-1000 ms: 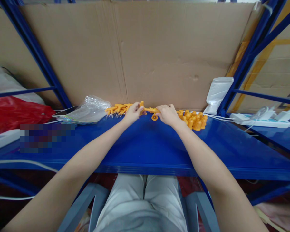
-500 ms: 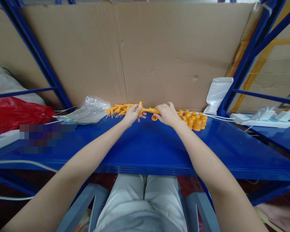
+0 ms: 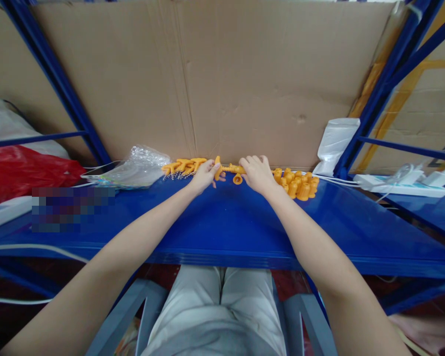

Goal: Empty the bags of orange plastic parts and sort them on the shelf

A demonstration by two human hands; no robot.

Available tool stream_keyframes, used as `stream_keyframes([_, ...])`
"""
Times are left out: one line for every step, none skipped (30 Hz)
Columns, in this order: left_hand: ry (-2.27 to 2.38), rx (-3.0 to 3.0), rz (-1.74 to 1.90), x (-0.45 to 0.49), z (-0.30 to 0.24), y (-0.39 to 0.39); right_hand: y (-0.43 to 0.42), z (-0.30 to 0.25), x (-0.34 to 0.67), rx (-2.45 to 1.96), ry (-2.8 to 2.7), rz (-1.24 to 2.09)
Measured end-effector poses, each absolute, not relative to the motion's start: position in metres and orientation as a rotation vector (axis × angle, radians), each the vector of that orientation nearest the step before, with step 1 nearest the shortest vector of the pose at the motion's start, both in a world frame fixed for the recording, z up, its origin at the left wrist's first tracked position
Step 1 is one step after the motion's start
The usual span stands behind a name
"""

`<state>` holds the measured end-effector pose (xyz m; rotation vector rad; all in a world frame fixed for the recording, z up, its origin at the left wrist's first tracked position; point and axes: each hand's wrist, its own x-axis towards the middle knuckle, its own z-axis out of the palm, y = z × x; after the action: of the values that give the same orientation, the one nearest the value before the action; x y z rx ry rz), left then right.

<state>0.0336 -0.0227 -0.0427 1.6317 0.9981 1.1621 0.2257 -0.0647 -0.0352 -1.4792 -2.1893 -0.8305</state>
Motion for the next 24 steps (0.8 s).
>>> stream_keyframes([0.997, 1.631, 1.160, 0.0337, -0.0428, -0.0225, -0.0641, -0.0357, 0.2267, -1.466, -2.182, -0.845])
stream_keyframes([0.999, 1.631, 1.158, 0.0337, -0.0428, -0.0224, -0.0633, -0.0363, 0.2277, -1.457, -2.179, -0.847])
stream_keyframes([1.002, 1.632, 1.155, 0.0338, -0.0426, -0.0225, -0.0622, -0.0369, 0.2287, -1.453, -2.179, -0.836])
stream_keyframes([1.004, 1.635, 1.152, 0.0338, -0.0423, -0.0227, -0.0610, -0.0376, 0.2296, -1.452, -2.183, -0.812])
stream_keyframes([1.008, 1.639, 1.150, 0.0338, -0.0420, -0.0232, -0.0598, -0.0384, 0.2301, -1.449, -2.190, -0.778])
stream_keyframes([1.011, 1.644, 1.149, 0.0338, -0.0416, -0.0237, -0.0586, -0.0393, 0.2303, -1.442, -2.199, -0.737])
stream_keyframes([1.014, 1.650, 1.149, 0.0338, -0.0413, -0.0243, -0.0577, -0.0403, 0.2300, -1.433, -2.212, -0.694])
stream_keyframes([1.017, 1.656, 1.149, 0.0338, -0.0411, -0.0248, -0.0570, -0.0412, 0.2294, -1.422, -2.225, -0.652])
stream_keyframes([1.018, 1.660, 1.150, 0.0339, -0.0409, -0.0254, -0.0565, -0.0420, 0.2285, -1.412, -2.240, -0.615])
stream_keyframes([1.017, 1.664, 1.151, 0.0340, -0.0408, -0.0259, -0.0564, -0.0427, 0.2274, -1.406, -2.254, -0.583])
stream_keyframes([1.015, 1.666, 1.152, 0.0342, -0.0406, -0.0264, -0.0564, -0.0431, 0.2265, -1.408, -2.266, -0.558])
stream_keyframes([1.013, 1.666, 1.152, 0.0344, -0.0405, -0.0268, -0.0566, -0.0433, 0.2258, -1.416, -2.273, -0.541])
stream_keyframes([1.014, 1.666, 1.150, 0.0346, -0.0404, -0.0271, -0.0567, -0.0432, 0.2254, -1.426, -2.275, -0.533])
stream_keyframes([1.015, 1.665, 1.147, 0.0348, -0.0402, -0.0274, -0.0569, -0.0429, 0.2255, -1.435, -2.273, -0.534])
stream_keyframes([1.015, 1.664, 1.143, 0.0350, -0.0402, -0.0275, -0.0571, -0.0425, 0.2259, -1.440, -2.269, -0.541])
stream_keyframes([1.015, 1.663, 1.138, 0.0352, -0.0403, -0.0273, -0.0572, -0.0420, 0.2264, -1.443, -2.266, -0.554])
stream_keyframes([1.012, 1.663, 1.134, 0.0354, -0.0405, -0.0270, -0.0573, -0.0415, 0.2269, -1.446, -2.261, -0.568])
stream_keyframes([1.006, 1.665, 1.129, 0.0355, -0.0409, -0.0264, -0.0575, -0.0409, 0.2273, -1.452, -2.257, -0.583])
stream_keyframes([1.001, 1.667, 1.127, 0.0357, -0.0414, -0.0258, -0.0579, -0.0404, 0.2274, -1.463, -2.253, -0.596])
stream_keyframes([0.997, 1.670, 1.125, 0.0360, -0.0420, -0.0252, -0.0584, -0.0399, 0.2271, -1.477, -2.249, -0.607])
stream_keyframes([0.996, 1.671, 1.124, 0.0363, -0.0425, -0.0247, -0.0591, -0.0394, 0.2265, -1.492, -2.245, -0.617])
stream_keyframes([0.996, 1.672, 1.122, 0.0366, -0.0430, -0.0245, -0.0598, -0.0389, 0.2258, -1.506, -2.240, -0.626])
stream_keyframes([0.997, 1.672, 1.120, 0.0369, -0.0434, -0.0245, -0.0605, -0.0386, 0.2251, -1.518, -2.235, -0.636])
stream_keyframes([0.999, 1.672, 1.119, 0.0372, -0.0436, -0.0246, -0.0611, -0.0384, 0.2246, -1.531, -2.231, -0.646])
